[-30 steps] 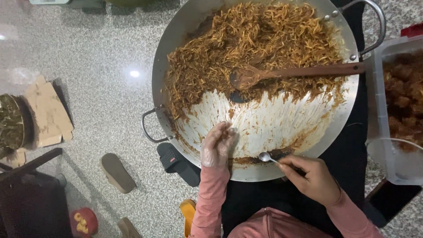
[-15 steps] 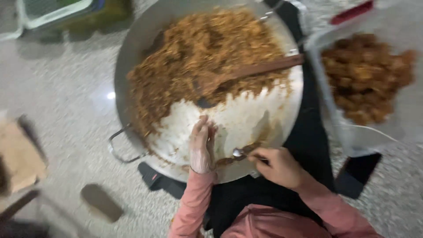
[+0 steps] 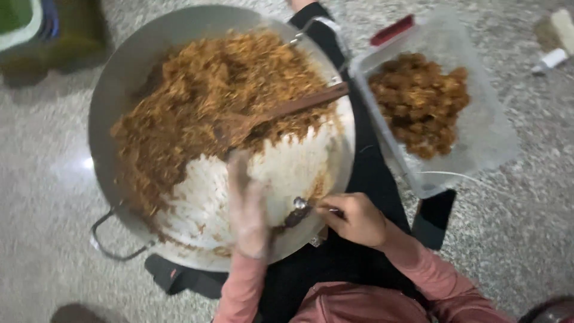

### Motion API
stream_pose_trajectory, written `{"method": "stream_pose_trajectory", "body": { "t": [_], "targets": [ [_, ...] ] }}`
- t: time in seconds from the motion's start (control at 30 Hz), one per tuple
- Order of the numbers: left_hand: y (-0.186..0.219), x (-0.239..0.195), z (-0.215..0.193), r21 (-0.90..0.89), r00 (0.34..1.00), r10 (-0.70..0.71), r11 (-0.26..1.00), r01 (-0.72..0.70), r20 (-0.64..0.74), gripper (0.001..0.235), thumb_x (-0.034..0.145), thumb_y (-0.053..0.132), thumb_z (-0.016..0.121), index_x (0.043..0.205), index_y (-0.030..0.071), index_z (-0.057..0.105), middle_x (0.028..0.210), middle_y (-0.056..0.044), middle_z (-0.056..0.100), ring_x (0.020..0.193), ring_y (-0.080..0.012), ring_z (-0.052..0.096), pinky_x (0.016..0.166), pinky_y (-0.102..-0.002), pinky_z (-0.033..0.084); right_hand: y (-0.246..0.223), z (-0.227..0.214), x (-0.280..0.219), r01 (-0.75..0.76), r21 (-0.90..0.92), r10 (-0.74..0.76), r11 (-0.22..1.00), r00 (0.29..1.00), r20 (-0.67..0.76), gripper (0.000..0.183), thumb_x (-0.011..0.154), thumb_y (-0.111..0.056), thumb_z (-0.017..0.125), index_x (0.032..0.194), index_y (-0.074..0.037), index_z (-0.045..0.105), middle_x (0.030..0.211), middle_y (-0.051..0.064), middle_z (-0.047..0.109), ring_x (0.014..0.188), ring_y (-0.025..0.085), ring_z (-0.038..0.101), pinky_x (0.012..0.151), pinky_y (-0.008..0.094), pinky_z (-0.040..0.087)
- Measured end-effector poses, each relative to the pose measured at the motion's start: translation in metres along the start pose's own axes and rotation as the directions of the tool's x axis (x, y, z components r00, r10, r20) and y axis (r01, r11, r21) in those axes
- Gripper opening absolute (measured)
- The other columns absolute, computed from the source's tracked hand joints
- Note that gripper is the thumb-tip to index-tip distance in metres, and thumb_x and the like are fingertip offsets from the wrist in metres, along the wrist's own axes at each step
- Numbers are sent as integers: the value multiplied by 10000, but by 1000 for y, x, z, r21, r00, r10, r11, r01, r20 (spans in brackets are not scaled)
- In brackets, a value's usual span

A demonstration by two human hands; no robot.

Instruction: Shaping a shredded food mixture into small balls using a spoon and hands while sitting on the floor.

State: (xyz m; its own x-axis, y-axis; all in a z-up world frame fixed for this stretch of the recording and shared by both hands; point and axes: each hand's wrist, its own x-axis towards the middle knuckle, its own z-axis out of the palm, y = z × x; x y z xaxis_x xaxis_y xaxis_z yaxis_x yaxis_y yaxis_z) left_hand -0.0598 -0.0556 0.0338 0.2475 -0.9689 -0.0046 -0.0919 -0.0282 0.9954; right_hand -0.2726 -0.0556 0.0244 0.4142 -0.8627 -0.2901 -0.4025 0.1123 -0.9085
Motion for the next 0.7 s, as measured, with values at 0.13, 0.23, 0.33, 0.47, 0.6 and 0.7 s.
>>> {"method": "stream_pose_trajectory", "body": {
  "t": [0.13, 0.23, 0.33, 0.47, 0.6, 0.7],
  "targets": [
    [-31, -41, -96, 380, 896, 102, 922, 78, -433, 532, 1035, 110, 529, 1535, -16, 398, 1495, -219, 518, 1399, -327, 499, 1195, -410, 378, -32, 6, 30, 105, -234, -91, 966, 993, 71, 122, 902, -305, 702, 916, -231, 798, 748, 60, 796, 752, 296, 766, 648, 388, 590],
    [-41, -44, -126, 369, 813, 206, 929, 11, -545, 514, 1063, 102, 470, 1552, -19, 370, 1497, -238, 515, 1400, -345, 494, 1178, -451, 408, -56, 41, 78, 290, -368, -228, 883, 952, 204, 166, 943, -304, 650, 968, -195, 773, 788, 64, 782, 745, 303, 756, 654, 413, 587],
    [-35, -43, -128, 380, 769, 275, 924, -45, -578, 477, 1084, 98, 424, 1531, -61, 375, 1503, -269, 495, 1407, -372, 471, 1176, -476, 411, -40, 103, 139, 528, -541, -413, 654, 849, 329, 221, 986, -334, 570, 1010, -167, 712, 807, 62, 719, 712, 315, 726, 612, 451, 579],
    [-31, -48, -127, 314, 741, 306, 940, -135, -598, 440, 1106, 71, 350, 1502, -120, 372, 1510, -272, 487, 1429, -387, 431, 1203, -466, 386, 12, 196, 228, 678, -679, -683, 282, 639, 354, 175, 938, -313, 568, 962, -155, 642, 781, 46, 607, 628, 296, 680, 525, 428, 549],
    [-49, -53, -130, 200, 686, 295, 956, -216, -665, 481, 1066, 112, 431, 1445, -179, 382, 1436, -352, 508, 1403, -468, 456, 1205, -525, 365, 23, 237, 253, 728, -681, -791, 77, 461, 402, 188, 925, -203, 546, 1002, -94, 678, 760, 61, 619, 622, 267, 674, 509, 382, 541],
    [-41, -50, -124, 81, 670, 252, 958, -276, -698, 554, 1115, 304, 421, 1505, -86, 375, 1525, -238, 479, 1481, -353, 397, 1235, -450, 350, 48, 260, 247, 686, -719, -819, -112, 346, 458, 322, 827, -119, 565, 1097, -7, 699, 710, 92, 582, 553, 254, 605, 462, 386, 494]
  ]
}}
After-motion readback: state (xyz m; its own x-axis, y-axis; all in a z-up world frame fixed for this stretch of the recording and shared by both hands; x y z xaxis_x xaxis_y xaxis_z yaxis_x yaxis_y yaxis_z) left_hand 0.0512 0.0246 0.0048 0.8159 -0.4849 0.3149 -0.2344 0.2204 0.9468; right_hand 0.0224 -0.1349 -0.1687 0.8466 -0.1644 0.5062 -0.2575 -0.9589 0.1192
